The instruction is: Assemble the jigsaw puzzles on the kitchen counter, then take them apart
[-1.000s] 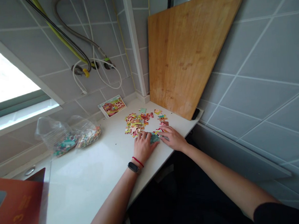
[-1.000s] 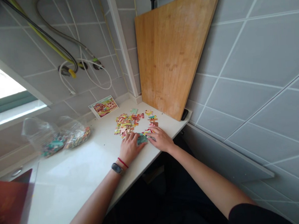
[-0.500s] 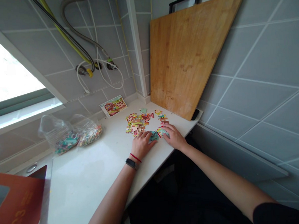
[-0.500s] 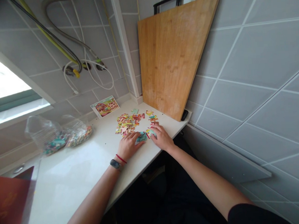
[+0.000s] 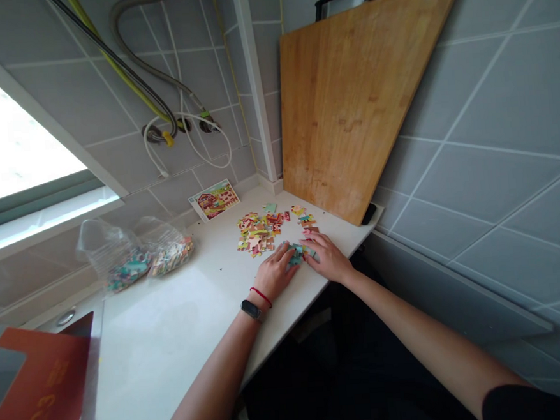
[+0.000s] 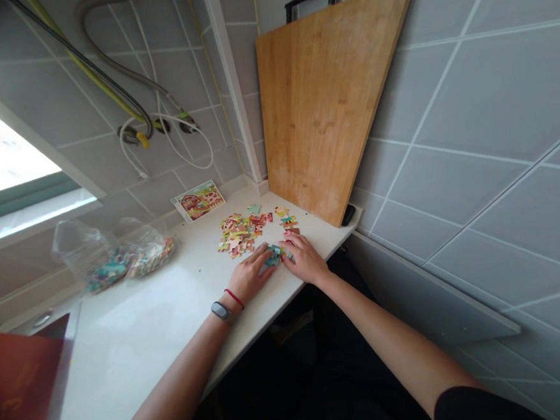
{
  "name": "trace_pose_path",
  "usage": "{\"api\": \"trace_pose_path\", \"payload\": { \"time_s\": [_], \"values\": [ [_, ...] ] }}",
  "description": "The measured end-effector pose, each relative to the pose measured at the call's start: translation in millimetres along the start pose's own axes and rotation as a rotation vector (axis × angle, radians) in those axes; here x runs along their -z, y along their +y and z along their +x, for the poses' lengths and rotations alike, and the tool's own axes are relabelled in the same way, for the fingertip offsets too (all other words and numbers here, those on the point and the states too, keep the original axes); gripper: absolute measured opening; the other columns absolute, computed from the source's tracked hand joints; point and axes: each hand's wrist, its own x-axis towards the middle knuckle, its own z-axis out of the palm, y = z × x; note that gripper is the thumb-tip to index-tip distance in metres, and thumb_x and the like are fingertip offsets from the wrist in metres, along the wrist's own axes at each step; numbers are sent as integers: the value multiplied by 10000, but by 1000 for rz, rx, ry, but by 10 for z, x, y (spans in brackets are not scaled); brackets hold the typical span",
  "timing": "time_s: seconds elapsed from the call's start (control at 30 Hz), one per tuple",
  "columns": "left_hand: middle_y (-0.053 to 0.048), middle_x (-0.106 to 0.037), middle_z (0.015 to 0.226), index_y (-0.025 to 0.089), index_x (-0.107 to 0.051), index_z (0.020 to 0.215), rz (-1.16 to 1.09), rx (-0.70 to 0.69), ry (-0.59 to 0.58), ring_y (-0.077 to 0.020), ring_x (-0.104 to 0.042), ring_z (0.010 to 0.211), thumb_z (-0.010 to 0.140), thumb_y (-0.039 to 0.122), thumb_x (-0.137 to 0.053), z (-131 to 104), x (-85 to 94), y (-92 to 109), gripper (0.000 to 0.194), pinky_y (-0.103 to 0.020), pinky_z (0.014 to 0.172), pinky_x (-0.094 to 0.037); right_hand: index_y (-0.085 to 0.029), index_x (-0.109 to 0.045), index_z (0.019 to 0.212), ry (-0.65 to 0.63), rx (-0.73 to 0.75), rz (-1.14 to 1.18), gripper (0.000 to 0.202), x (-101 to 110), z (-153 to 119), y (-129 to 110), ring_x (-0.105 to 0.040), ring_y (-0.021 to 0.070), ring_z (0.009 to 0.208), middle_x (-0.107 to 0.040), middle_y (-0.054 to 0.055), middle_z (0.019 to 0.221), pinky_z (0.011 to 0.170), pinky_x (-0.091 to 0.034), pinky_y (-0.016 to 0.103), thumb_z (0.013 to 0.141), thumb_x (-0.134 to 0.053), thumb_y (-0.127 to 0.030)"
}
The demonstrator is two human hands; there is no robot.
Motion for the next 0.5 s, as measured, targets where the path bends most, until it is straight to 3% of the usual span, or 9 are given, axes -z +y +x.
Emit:
{"api": "trace_pose_path", "payload": {
  "time_s": [0.13,0.3,0.5],
  "values": [
    [-140,-543,1580,231,-599,1418,-46,31,-6,-296,-637,1351,992,367,-672,-15,-24,-40,453,-409,1103,-587,-294,-687,1397,-21,90,21,439,53,1,7,-533,324,1407,-627,131,1417,1160,-500,574,963,-671,-227],
    [-145,-501,1614,226,-541,1476,-136,75,-37,-296,-639,1349,997,439,-652,-29,-12,-48,536,-413,1107,-580,-313,-814,1172,-47,190,55,240,100,3,20,-614,302,1276,-690,97,1332,1095,-549,557,977,-686,-256],
    [-161,-502,1611,207,-539,1463,-214,130,62,-296,-607,1385,1019,362,-586,-28,3,-30,473,-416,1127,-563,-318,-839,1121,-96,201,-22,204,101,5,13,-606,330,1286,-698,100,1336,1051,-567,562,960,-719,-286]
  ]
}}
